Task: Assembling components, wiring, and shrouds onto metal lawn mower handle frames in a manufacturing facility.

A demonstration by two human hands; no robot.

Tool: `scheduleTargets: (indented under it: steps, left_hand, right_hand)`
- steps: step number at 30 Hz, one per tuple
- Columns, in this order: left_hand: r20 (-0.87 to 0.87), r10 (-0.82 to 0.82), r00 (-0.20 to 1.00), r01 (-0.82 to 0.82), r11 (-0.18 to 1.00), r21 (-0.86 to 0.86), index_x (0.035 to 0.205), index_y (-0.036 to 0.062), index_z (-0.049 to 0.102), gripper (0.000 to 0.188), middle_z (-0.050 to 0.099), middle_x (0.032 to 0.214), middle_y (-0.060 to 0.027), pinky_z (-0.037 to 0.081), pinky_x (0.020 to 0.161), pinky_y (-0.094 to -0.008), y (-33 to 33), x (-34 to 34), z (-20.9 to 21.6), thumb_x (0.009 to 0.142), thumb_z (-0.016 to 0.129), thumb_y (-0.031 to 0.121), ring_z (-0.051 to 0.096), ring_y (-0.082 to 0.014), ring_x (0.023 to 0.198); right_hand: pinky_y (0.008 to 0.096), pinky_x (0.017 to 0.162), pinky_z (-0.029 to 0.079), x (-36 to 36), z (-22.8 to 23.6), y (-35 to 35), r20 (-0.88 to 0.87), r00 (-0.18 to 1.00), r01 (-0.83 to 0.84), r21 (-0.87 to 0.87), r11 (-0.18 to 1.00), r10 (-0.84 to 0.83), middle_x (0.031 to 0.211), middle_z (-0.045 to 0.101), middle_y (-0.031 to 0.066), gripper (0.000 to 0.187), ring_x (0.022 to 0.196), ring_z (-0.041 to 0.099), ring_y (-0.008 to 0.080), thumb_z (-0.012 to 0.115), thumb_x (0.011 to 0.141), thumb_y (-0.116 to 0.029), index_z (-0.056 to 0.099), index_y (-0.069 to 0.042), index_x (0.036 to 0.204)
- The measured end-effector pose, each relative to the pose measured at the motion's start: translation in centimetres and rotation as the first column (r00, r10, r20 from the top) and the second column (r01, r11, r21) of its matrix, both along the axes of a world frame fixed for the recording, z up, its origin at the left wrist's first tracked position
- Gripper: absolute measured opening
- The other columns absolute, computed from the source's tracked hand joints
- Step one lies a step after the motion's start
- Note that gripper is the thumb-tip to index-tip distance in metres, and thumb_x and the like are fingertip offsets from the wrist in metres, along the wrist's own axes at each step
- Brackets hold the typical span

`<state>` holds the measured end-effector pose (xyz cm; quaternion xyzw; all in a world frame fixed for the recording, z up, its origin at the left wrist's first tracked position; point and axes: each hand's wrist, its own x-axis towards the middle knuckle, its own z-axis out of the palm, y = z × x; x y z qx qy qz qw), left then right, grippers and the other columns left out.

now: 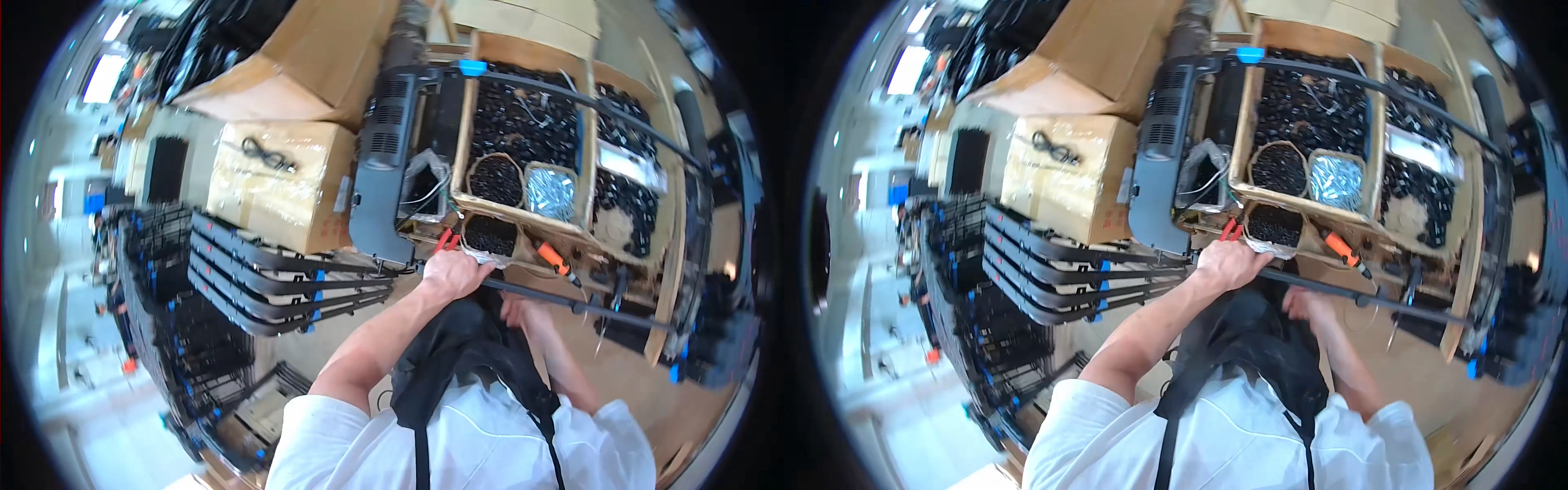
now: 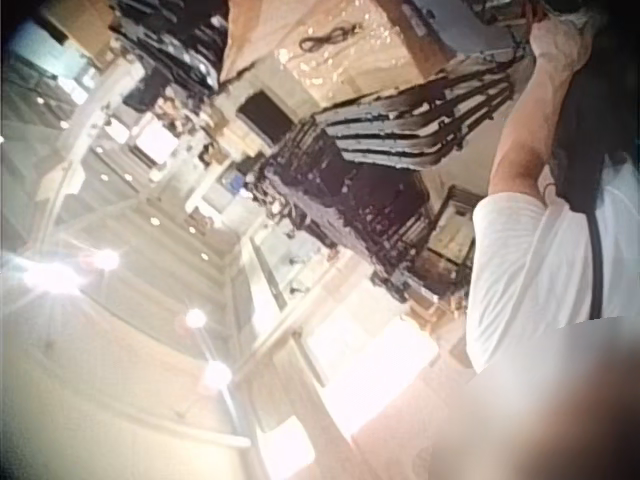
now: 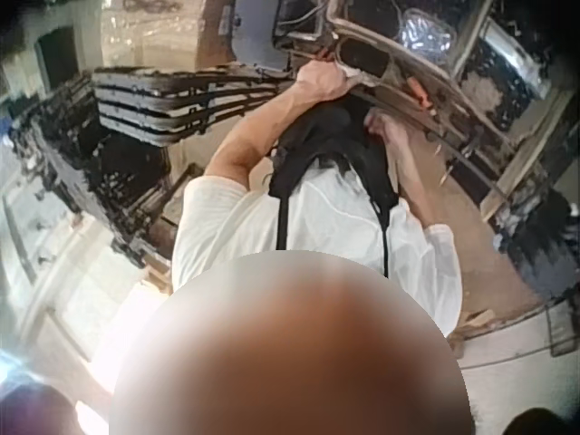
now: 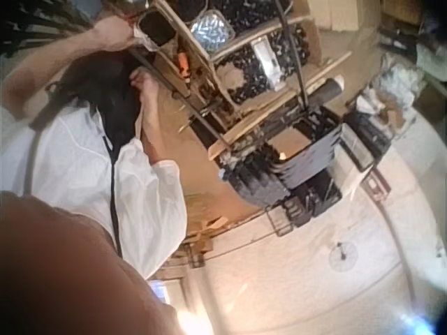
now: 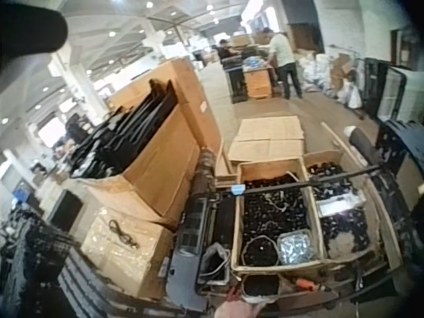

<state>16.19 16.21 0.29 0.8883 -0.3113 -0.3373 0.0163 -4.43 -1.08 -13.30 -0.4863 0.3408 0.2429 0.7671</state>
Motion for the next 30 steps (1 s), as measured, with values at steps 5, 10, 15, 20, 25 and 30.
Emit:
scheduleTargets:
  steps: [5, 10, 15, 20, 25, 30]
  left_hand:
    - [0.055, 0.079, 0.995, -0.078, 0.996, -0.031, 0.086, 0.0051, 0.081, 0.068, 0.078, 0.081, -0.0162, 0.062, 0.072, -0.0448, 0.8, -0.4, 1.0, 0.103, 0.048, 0.062, 0.078, -0.0313, 0.080]
    - [0.379, 0.269, 0.885, 0.004, 0.810, -0.586, 0.078, 0.0083, 0.072, 0.043, 0.071, 0.076, -0.0101, 0.058, 0.067, -0.0443, 0.3, -2.4, -1.1, 0.099, 0.064, 0.045, 0.072, -0.0299, 0.074]
    - [0.048, 0.440, 0.897, -0.303, 0.690, -0.657, 0.093, 0.0072, 0.069, 0.033, 0.068, 0.088, -0.0109, 0.054, 0.082, -0.0419, 4.1, -11.7, 1.9, 0.097, 0.070, 0.040, 0.068, -0.0282, 0.087]
    - [-0.780, 0.610, 0.142, -0.954, -0.126, -0.273, 0.105, 0.0099, 0.068, 0.050, 0.070, 0.095, -0.0057, 0.054, 0.087, -0.0390, 4.2, -12.9, -7.1, 0.098, 0.067, 0.059, 0.068, -0.0208, 0.094]
    - [-0.968, 0.163, -0.192, -0.856, -0.511, 0.084, 0.104, 0.0137, 0.061, 0.052, 0.066, 0.095, -0.0018, 0.054, 0.082, -0.0376, 4.5, -10.5, -6.5, 0.099, 0.064, 0.066, 0.066, -0.0158, 0.094]
    - [-0.985, 0.155, -0.072, -0.883, -0.469, -0.009, 0.125, 0.0156, 0.064, 0.053, 0.073, 0.108, -0.0021, 0.054, 0.092, -0.0400, 7.3, -13.4, -6.7, 0.102, 0.061, 0.063, 0.067, -0.0155, 0.107]
  right_hand:
    - [0.0300, 0.076, 0.059, 6.8, 18.6, -8.0, 0.303, 0.753, -0.588, -0.090, 0.804, 0.584, 0.104, 0.080, 0.0112, 0.032, 0.089, 0.074, 0.0146, 0.073, 0.097, -0.026, 0.079, 0.002, 0.110]
    - [0.0391, 0.091, 0.056, 25.5, 16.2, -19.9, 0.343, 0.749, 0.187, -0.931, 0.315, 0.568, 0.112, 0.076, 0.0152, 0.041, 0.105, 0.073, 0.0293, 0.065, 0.102, -0.030, 0.067, 0.000, 0.130]
    - [0.0479, 0.110, 0.046, 42.2, 12.2, -23.0, -0.192, 0.727, -0.111, -0.980, -0.163, 0.659, 0.122, 0.069, 0.0299, 0.064, 0.124, 0.062, 0.0443, 0.050, 0.104, -0.056, 0.066, -0.001, 0.132]
    - [0.0527, 0.095, 0.051, 44.9, 7.0, -26.2, -0.187, 0.688, -0.315, -0.948, 0.056, 0.702, 0.089, 0.072, 0.0285, 0.081, 0.092, 0.072, 0.0458, 0.041, 0.103, -0.068, 0.072, 0.008, 0.108]
    - [0.0486, 0.077, 0.053, 43.4, 11.7, -21.0, -0.021, 0.678, -0.094, -0.994, 0.058, 0.735, 0.077, 0.068, 0.0228, 0.079, 0.081, 0.072, 0.0348, 0.050, 0.102, -0.067, 0.072, 0.008, 0.097]
    - [0.0413, 0.064, 0.044, 37.0, 28.5, -15.5, 0.136, 0.573, 0.229, -0.973, 0.001, 0.808, 0.067, 0.053, 0.0139, 0.060, 0.068, 0.050, 0.0197, 0.053, 0.109, -0.049, 0.064, 0.006, 0.087]
